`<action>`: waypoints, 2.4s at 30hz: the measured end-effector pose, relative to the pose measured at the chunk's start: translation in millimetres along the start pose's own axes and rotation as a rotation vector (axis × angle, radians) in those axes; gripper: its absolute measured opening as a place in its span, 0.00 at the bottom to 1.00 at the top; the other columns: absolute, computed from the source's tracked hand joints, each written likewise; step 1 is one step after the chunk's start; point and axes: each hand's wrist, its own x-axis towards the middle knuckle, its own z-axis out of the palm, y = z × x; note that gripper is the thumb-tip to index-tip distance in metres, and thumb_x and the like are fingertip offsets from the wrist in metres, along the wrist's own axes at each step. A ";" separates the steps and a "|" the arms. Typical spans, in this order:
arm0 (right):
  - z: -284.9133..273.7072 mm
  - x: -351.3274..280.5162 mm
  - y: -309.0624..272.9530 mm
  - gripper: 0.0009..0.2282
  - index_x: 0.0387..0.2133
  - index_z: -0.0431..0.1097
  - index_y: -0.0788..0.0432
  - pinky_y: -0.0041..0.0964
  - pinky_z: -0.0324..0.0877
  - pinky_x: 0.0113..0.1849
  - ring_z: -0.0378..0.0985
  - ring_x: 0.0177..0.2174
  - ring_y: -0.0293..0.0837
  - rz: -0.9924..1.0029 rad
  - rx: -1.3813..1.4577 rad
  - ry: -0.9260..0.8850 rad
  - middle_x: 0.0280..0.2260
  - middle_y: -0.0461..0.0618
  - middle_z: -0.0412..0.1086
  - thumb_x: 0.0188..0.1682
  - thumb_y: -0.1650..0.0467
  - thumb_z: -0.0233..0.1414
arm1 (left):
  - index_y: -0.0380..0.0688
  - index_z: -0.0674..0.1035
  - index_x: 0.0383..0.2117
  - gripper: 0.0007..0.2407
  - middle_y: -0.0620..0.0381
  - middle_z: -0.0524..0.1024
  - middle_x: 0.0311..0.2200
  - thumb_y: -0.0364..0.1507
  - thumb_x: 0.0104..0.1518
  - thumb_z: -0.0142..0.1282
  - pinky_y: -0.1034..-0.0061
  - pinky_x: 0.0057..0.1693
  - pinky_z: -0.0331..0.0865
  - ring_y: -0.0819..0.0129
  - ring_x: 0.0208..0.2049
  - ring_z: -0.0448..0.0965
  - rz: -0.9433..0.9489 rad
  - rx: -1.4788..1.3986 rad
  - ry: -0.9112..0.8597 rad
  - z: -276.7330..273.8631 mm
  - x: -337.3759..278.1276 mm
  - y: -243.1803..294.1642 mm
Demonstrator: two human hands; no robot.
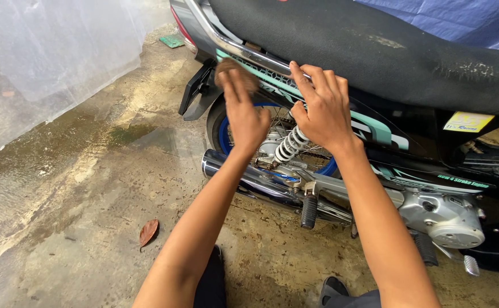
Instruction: The person cleans and wipes the body panels of a motorcycle using a cloth.
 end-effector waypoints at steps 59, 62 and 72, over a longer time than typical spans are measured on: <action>65.4 -18.7 -37.2 0.32 0.70 0.50 0.58 0.53 0.46 0.66 0.46 0.69 0.52 -0.152 -0.126 -0.165 0.71 0.56 0.44 0.53 0.66 0.54 | 0.39 0.66 0.68 0.22 0.50 0.65 0.68 0.24 0.65 0.35 0.66 0.70 0.61 0.61 0.66 0.68 -0.104 -0.956 -0.398 -55.6 21.1 -16.6; 70.6 -10.3 -37.4 0.30 0.71 0.52 0.57 0.51 0.45 0.67 0.46 0.70 0.49 -0.119 -0.250 -0.160 0.72 0.53 0.44 0.54 0.68 0.52 | 0.39 0.67 0.67 0.22 0.50 0.67 0.67 0.24 0.65 0.34 0.68 0.70 0.62 0.62 0.65 0.69 -0.095 -1.004 -0.423 -54.3 25.4 -23.7; 104.6 36.1 -32.8 0.23 0.65 0.64 0.50 0.44 0.46 0.67 0.49 0.69 0.45 -0.346 -0.500 -0.007 0.68 0.43 0.56 0.54 0.71 0.48 | 0.39 0.76 0.54 0.15 0.50 0.76 0.53 0.21 0.63 0.42 0.71 0.57 0.72 0.61 0.51 0.79 -0.272 -0.531 0.064 -54.0 35.2 -15.8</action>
